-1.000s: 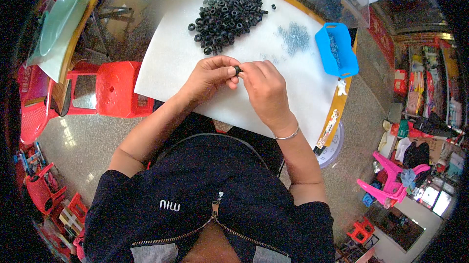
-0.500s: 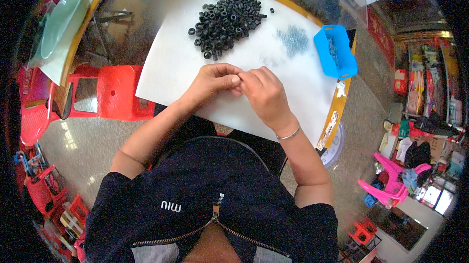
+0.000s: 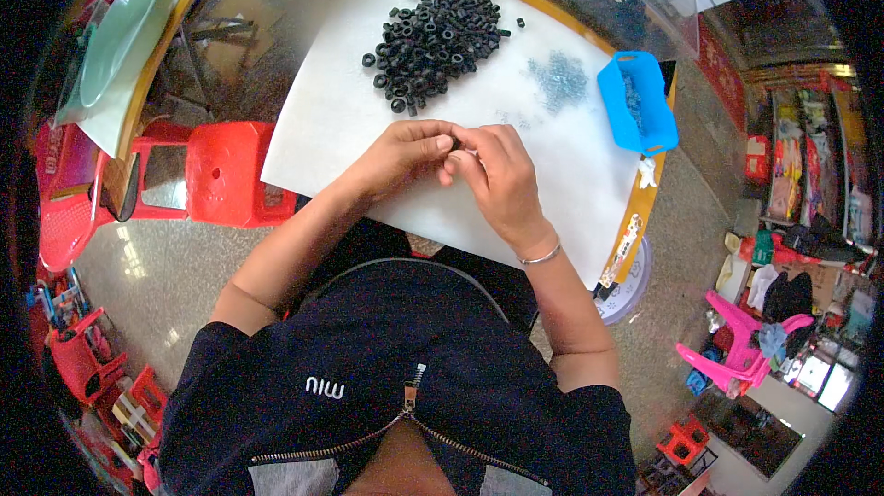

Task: Assembling blue beads into black circular plastic ring components on a work surface.

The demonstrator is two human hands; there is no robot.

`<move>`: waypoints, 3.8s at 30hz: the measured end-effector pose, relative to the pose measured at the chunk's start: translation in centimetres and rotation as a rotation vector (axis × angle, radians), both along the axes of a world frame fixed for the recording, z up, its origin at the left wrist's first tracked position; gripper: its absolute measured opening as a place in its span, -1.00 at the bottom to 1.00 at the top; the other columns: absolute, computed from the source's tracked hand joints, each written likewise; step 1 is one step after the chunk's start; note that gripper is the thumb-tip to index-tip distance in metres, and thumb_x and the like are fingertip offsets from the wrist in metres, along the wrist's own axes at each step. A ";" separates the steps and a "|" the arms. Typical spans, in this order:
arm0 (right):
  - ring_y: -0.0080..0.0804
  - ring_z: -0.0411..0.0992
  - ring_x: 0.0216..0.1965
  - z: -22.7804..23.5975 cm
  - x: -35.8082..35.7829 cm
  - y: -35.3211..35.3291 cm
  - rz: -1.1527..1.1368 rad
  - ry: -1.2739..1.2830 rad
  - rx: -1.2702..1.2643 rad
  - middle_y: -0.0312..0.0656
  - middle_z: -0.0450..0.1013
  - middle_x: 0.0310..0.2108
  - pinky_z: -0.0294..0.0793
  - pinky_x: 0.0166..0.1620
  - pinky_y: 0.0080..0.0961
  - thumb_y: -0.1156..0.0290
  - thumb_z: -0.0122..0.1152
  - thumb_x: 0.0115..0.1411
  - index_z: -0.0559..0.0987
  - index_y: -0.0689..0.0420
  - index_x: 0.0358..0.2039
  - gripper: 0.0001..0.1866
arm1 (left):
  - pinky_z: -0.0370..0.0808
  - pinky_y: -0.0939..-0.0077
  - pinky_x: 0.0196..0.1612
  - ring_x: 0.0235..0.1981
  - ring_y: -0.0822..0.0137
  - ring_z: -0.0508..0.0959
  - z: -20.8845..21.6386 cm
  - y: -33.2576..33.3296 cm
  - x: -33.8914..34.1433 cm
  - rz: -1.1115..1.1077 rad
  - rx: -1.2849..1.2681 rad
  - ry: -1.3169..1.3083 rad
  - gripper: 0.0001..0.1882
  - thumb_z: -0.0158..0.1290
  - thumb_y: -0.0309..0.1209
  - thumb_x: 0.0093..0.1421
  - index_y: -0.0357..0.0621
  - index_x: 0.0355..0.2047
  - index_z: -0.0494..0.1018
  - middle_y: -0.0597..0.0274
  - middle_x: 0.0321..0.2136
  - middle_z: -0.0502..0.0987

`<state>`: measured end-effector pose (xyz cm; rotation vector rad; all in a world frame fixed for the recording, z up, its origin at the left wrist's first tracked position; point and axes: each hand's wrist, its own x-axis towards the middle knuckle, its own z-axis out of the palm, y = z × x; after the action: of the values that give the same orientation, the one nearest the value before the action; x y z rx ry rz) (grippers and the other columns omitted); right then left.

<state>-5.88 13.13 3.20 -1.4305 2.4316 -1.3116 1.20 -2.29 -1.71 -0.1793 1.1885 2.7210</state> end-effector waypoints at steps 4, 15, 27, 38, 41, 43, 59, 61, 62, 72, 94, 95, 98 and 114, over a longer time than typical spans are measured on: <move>-0.32 0.41 -0.35 -0.9 0.5 -0.5 -0.057 -0.095 -0.011 -0.14 0.38 -0.34 0.43 -0.29 -0.49 0.60 0.11 0.11 0.51 0.22 -0.16 -0.75 | 0.47 0.62 -0.35 -0.48 0.48 0.46 0.3 0.3 0.1 0.058 0.027 -0.034 -0.71 -0.09 -0.41 0.29 -0.39 -0.08 0.36 0.25 -0.44 0.47; -0.40 0.41 -0.36 -1.2 1.1 -0.9 -0.107 -0.144 -0.024 -0.17 0.34 -0.33 0.43 -0.30 -0.56 0.62 0.09 0.11 0.54 0.14 -0.13 -0.71 | 0.38 0.68 -0.49 -0.55 0.53 0.41 0.3 1.0 0.2 0.124 -0.067 -0.068 -0.78 -0.12 -0.42 0.28 -0.32 -0.20 0.44 0.33 -0.54 0.39; -0.35 0.41 -0.31 -0.5 0.1 -0.3 -0.058 -0.148 -0.074 -0.18 0.40 -0.34 0.43 -0.26 -0.49 0.64 0.14 0.03 0.56 0.16 -0.24 -0.75 | 0.51 0.59 -0.29 -0.42 0.47 0.50 0.7 0.0 0.0 0.019 0.070 -0.025 -0.64 0.02 -0.37 0.23 -0.40 -0.07 0.37 0.16 -0.31 0.50; -0.28 0.42 -0.34 -0.4 0.7 -0.2 -0.104 0.041 -0.078 -0.17 0.42 -0.35 0.44 -0.28 -0.46 0.65 0.12 0.03 0.55 0.17 -0.24 -0.75 | 0.55 0.56 -0.22 -0.39 0.45 0.56 0.0 0.1 -0.1 0.056 0.127 -0.006 -0.70 -0.01 -0.49 0.23 -0.41 -0.06 0.39 0.13 -0.30 0.54; -0.32 0.45 -0.35 -0.6 0.7 -0.2 -0.136 -0.088 -0.142 -0.16 0.45 -0.35 0.45 -0.30 -0.49 0.64 0.13 0.04 0.56 0.18 -0.23 -0.76 | 0.55 0.57 -0.22 -0.39 0.44 0.56 0.2 0.2 -0.1 0.074 0.138 -0.036 -0.71 -0.01 -0.50 0.22 -0.40 -0.07 0.38 0.15 -0.32 0.53; -0.35 0.46 -0.36 -0.7 0.7 -0.3 -0.148 -0.127 -0.162 -0.16 0.47 -0.35 0.45 -0.30 -0.52 0.63 0.14 0.05 0.57 0.18 -0.24 -0.77 | 0.55 0.58 -0.23 -0.39 0.44 0.56 0.4 0.2 -0.1 0.091 0.105 -0.043 -0.73 -0.01 -0.50 0.22 -0.38 -0.08 0.39 0.17 -0.34 0.53; -0.57 0.41 -0.30 -0.8 1.0 0.1 -0.176 -0.569 -0.338 -0.24 0.47 -0.34 0.39 -0.18 -0.65 0.61 0.15 0.12 0.55 0.27 -0.29 -0.88 | 0.55 0.59 -0.25 -0.45 0.44 0.57 0.1 0.0 0.0 0.123 0.176 -0.034 -0.79 0.01 -0.49 0.22 -0.31 -0.15 0.40 0.20 -0.35 0.52; -0.59 0.40 -0.30 -1.0 0.8 0.1 -0.157 -0.537 -0.336 -0.25 0.47 -0.32 0.38 -0.18 -0.67 0.61 0.15 0.12 0.55 0.28 -0.29 -0.87 | 0.55 0.60 -0.25 -0.45 0.44 0.58 -0.3 -0.1 0.0 0.123 0.202 -0.028 -0.79 0.01 -0.49 0.22 -0.31 -0.15 0.40 0.20 -0.35 0.52; -0.59 0.40 -0.30 -1.1 0.8 0.1 -0.155 -0.520 -0.329 -0.26 0.47 -0.32 0.37 -0.19 -0.68 0.61 0.15 0.12 0.56 0.27 -0.28 -0.86 | 0.55 0.61 -0.25 -0.45 0.44 0.58 -0.3 -0.1 -0.1 0.123 0.215 -0.025 -0.79 0.01 -0.49 0.22 -0.31 -0.15 0.40 0.20 -0.34 0.52; -0.60 0.40 -0.32 -1.2 1.3 -0.4 -0.229 -0.529 -0.254 -0.26 0.49 -0.34 0.38 -0.22 -0.67 0.56 0.14 0.14 0.57 0.25 -0.23 -0.83 | 0.57 0.59 -0.29 -0.44 0.44 0.56 -0.2 -0.1 -0.1 0.131 0.207 -0.033 -0.76 0.03 -0.46 0.21 -0.27 -0.13 0.37 0.22 -0.39 0.50; -0.63 0.34 -0.44 -0.9 0.5 -0.3 -0.198 -0.836 -0.378 -0.27 0.45 -0.43 0.34 -0.32 -0.71 0.53 0.13 0.15 0.52 0.26 -0.24 -0.84 | 0.59 0.61 -0.27 -0.43 0.44 0.58 -0.2 -0.2 -0.2 0.151 0.265 -0.015 -0.78 -0.02 -0.50 0.23 -0.33 -0.13 0.38 0.11 -0.33 0.52; -0.64 0.34 -0.45 -0.9 0.5 -0.3 -0.200 -0.839 -0.387 -0.28 0.45 -0.43 0.34 -0.34 -0.71 0.52 0.13 0.15 0.52 0.26 -0.25 -0.85 | 0.59 0.61 -0.27 -0.42 0.44 0.58 -0.2 -0.2 -0.2 0.151 0.266 -0.013 -0.78 -0.02 -0.50 0.23 -0.33 -0.13 0.38 0.10 -0.32 0.52; -0.65 0.32 -0.47 -0.9 0.4 -0.2 -0.175 -0.845 -0.404 -0.28 0.45 -0.44 0.32 -0.36 -0.73 0.52 0.14 0.14 0.51 0.25 -0.27 -0.86 | 0.59 0.62 -0.27 -0.42 0.45 0.57 0.0 -0.1 -0.2 0.156 0.269 -0.011 -0.78 -0.02 -0.50 0.23 -0.34 -0.13 0.38 0.10 -0.31 0.52; -0.52 0.43 -0.41 -1.4 0.6 -1.0 -0.197 -0.331 -0.257 -0.22 0.47 -0.41 0.41 -0.30 -0.63 0.60 0.14 0.09 0.55 0.24 -0.35 -0.90 | 0.58 0.59 -0.28 -0.43 0.45 0.56 -0.4 -0.1 -0.2 0.163 0.285 -0.007 -0.79 -0.01 -0.50 0.22 -0.32 -0.15 0.39 0.15 -0.35 0.52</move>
<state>-5.33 12.10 1.77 -0.9300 2.2906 -1.7946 1.01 -2.35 -2.08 -0.2577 0.8021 2.9888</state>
